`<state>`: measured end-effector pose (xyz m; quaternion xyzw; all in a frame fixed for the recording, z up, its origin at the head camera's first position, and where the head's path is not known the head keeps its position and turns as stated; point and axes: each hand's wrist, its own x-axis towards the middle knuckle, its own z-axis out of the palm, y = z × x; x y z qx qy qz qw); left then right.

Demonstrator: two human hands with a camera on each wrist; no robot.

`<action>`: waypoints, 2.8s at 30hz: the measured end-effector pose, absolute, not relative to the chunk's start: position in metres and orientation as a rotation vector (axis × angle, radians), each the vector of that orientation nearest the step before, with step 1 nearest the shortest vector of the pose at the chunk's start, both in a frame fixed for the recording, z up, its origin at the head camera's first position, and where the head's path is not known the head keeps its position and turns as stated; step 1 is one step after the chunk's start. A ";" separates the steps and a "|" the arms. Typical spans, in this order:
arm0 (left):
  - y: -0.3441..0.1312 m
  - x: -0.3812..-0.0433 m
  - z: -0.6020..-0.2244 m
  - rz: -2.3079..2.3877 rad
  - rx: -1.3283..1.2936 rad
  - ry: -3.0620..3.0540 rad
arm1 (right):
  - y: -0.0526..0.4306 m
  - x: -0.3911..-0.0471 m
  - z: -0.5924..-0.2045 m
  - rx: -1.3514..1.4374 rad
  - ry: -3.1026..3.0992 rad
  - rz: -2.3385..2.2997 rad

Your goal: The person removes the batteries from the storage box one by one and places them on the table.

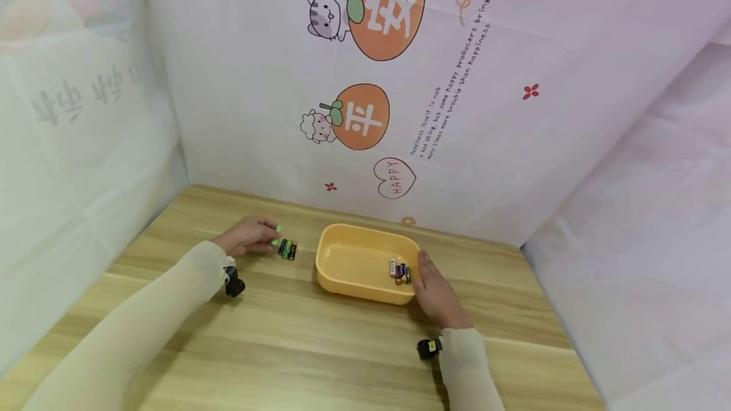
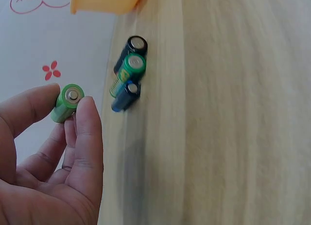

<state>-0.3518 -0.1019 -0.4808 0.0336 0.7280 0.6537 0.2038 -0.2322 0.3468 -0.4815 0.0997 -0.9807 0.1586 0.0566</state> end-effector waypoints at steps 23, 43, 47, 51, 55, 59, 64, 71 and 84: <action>-0.097 -0.350 -0.484 1.644 -0.003 2.199 | 0.348 -0.235 -0.479 0.294 -3.017 0.494; -0.087 -0.370 -0.489 1.408 -0.014 2.421 | 0.348 -0.238 -0.479 0.285 -3.028 0.493; -0.085 -0.369 -0.485 1.373 -0.002 2.441 | 0.348 -0.238 -0.477 0.299 -3.022 0.495; -0.085 -0.367 -0.482 1.358 0.007 2.451 | 0.348 -0.237 -0.476 0.307 -3.016 0.499; -0.087 -0.363 -0.480 1.371 -0.004 2.437 | 0.348 -0.237 -0.476 0.297 -3.024 0.519; -0.090 -0.360 -0.477 1.385 -0.001 2.419 | 0.348 -0.238 -0.477 0.281 -3.026 0.529; -0.094 -0.359 -0.477 1.397 0.019 2.397 | 0.348 -0.238 -0.478 0.277 -3.033 0.534; -0.094 -0.359 -0.477 1.456 0.046 2.373 | 0.347 -0.237 -0.475 0.278 -3.031 0.541; -0.090 -0.359 -0.467 1.684 0.065 2.239 | 0.349 -0.239 -0.478 0.324 -3.009 0.481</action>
